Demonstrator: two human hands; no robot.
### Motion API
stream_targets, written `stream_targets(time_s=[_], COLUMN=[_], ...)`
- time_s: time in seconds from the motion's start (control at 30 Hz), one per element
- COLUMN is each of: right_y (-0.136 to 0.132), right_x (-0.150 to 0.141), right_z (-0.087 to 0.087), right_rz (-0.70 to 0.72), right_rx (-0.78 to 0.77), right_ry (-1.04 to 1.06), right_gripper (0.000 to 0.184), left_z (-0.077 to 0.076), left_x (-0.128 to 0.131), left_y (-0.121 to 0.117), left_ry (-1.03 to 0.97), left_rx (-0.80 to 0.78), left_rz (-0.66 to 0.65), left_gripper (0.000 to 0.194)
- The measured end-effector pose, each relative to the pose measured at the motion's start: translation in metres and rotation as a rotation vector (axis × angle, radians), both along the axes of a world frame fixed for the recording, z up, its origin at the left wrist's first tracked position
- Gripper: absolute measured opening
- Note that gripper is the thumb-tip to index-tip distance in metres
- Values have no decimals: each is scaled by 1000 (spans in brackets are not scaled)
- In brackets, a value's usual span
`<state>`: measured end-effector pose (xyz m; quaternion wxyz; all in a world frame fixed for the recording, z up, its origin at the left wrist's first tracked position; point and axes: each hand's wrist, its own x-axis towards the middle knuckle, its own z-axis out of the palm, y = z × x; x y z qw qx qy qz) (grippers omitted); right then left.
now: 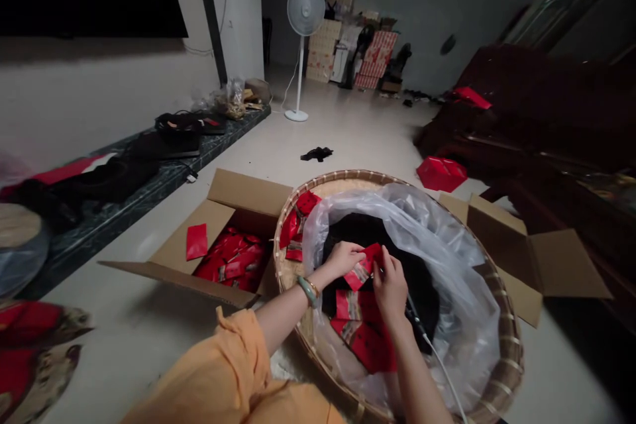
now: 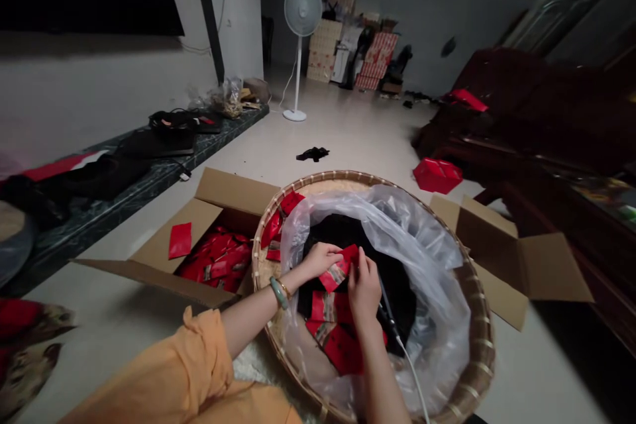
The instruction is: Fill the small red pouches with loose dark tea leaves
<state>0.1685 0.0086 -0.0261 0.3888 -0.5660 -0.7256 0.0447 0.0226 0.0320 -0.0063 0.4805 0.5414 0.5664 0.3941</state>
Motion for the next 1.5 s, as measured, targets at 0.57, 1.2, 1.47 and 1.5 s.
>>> stream_targets(time_s=[0.57, 1.2, 1.47, 1.5], right_y=[1, -2, 2, 2], right_x=[-8, 11, 7, 6], right_z=[19, 34, 29, 28], right_rz=[78, 172, -121, -129], right_rx=[-567, -458, -148, -140], right_ry=[1075, 708, 601, 582], right_gripper=[33, 15, 43, 40], left_z=[7, 19, 20, 16], left_x=[1, -23, -12, -9], left_y=[1, -5, -15, -17], left_ry=[-621, 124, 164, 132], left_rx=[8, 322, 251, 240], left_rz=[296, 45, -33, 8], left_gripper=[55, 39, 26, 27])
